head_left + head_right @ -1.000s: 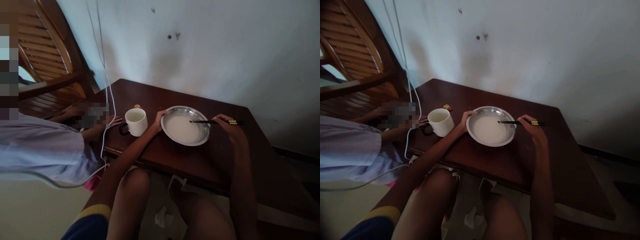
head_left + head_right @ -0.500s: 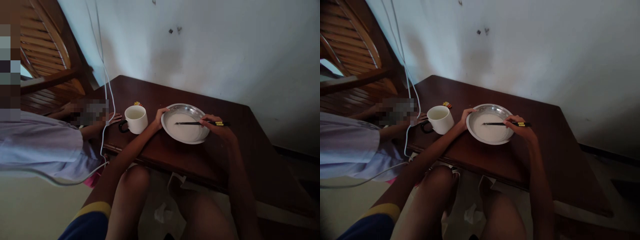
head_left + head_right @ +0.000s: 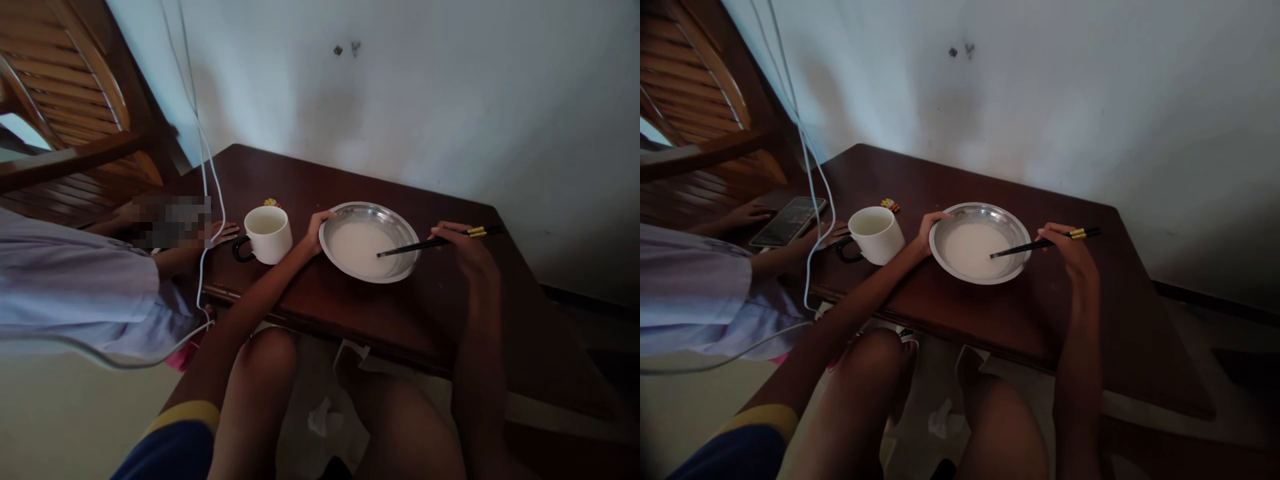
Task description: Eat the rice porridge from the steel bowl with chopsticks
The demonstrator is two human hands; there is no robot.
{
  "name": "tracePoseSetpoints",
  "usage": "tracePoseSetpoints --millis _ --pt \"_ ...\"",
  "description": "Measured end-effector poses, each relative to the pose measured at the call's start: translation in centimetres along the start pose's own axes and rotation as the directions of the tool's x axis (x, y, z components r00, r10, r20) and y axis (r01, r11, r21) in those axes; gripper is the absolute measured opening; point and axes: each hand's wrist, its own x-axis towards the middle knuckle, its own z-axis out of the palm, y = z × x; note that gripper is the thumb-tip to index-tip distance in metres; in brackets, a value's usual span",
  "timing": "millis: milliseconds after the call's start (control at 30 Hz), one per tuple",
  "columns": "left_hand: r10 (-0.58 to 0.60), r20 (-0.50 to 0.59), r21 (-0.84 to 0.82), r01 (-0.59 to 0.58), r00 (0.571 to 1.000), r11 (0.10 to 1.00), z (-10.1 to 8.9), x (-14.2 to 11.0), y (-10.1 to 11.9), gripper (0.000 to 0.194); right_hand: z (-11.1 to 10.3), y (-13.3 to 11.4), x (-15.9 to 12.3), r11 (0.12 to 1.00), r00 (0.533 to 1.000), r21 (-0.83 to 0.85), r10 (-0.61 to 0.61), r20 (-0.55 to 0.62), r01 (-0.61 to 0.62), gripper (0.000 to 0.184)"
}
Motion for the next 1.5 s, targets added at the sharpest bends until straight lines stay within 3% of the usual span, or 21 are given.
tracePoseSetpoints --millis 167,267,467,633,700,767,867,967,1067,1133,1333,1400,1500 --pt "-0.007 -0.017 0.015 0.007 1.000 1.000 0.1 0.0 0.0 0.026 1.5 -1.2 -0.6 0.998 0.971 -0.020 -0.060 0.230 0.066 0.036" --pt "0.008 0.011 -0.002 -0.008 1.000 1.000 0.2 0.0 0.0 0.025 2.7 -1.6 -0.7 0.986 0.958 -0.079 -0.124 0.259 0.149 0.033" --pt "0.014 0.007 0.009 -0.014 1.000 1.000 0.0 0.3 -0.2 0.023 3.9 -0.6 0.2 0.982 0.991 -0.135 -0.135 -0.019 0.131 0.028" --pt "0.022 0.018 0.028 -0.022 1.000 0.999 -0.3 0.5 -0.4 0.023 2.4 0.2 0.7 0.999 0.970 -0.032 -0.030 -0.241 0.023 0.029" --pt "0.017 0.018 0.028 -0.017 1.000 0.999 -0.3 0.5 -0.4 0.024 1.6 0.4 0.6 1.000 0.960 0.001 -0.014 -0.279 0.015 0.032" --pt "0.014 0.019 0.020 -0.014 1.000 1.000 -0.2 0.4 -0.4 0.024 1.0 0.4 0.4 0.999 0.977 0.037 0.012 -0.211 -0.004 0.033" --pt "0.015 0.015 0.022 -0.016 1.000 1.000 -0.1 0.3 -0.4 0.024 1.2 -0.3 0.0 0.997 0.999 0.063 0.033 0.029 -0.034 0.033" --pt "0.017 0.009 0.033 -0.018 1.000 0.999 0.0 0.2 -0.3 0.024 2.7 -1.3 -0.6 0.998 0.985 -0.021 -0.050 0.166 0.054 0.032" --pt "0.012 0.003 0.036 -0.012 1.000 0.999 0.1 0.1 -0.2 0.026 4.3 -1.7 -0.7 0.969 0.976 -0.183 -0.138 0.169 0.169 0.028" --pt "0.014 0.004 0.025 -0.014 1.000 1.000 0.2 0.0 -0.2 0.026 4.5 -1.5 -0.4 0.962 0.986 -0.229 -0.130 0.103 0.150 0.027" --pt "-0.010 0.000 0.029 0.010 1.000 1.000 0.2 0.0 -0.1 0.026 0.9 -0.5 0.0 0.991 0.992 -0.126 -0.052 -0.115 0.037 0.034" --pt "0.001 -0.005 0.030 -0.001 1.000 1.000 0.1 0.1 -0.1 0.025 -0.2 -0.8 -0.5 0.995 0.996 -0.100 -0.035 -0.086 0.027 0.035" --pt "0.010 0.001 0.016 -0.010 1.000 1.000 0.0 0.2 -0.2 0.025 0.2 -1.9 -1.3 0.997 0.995 -0.065 -0.022 0.095 0.029 0.033"
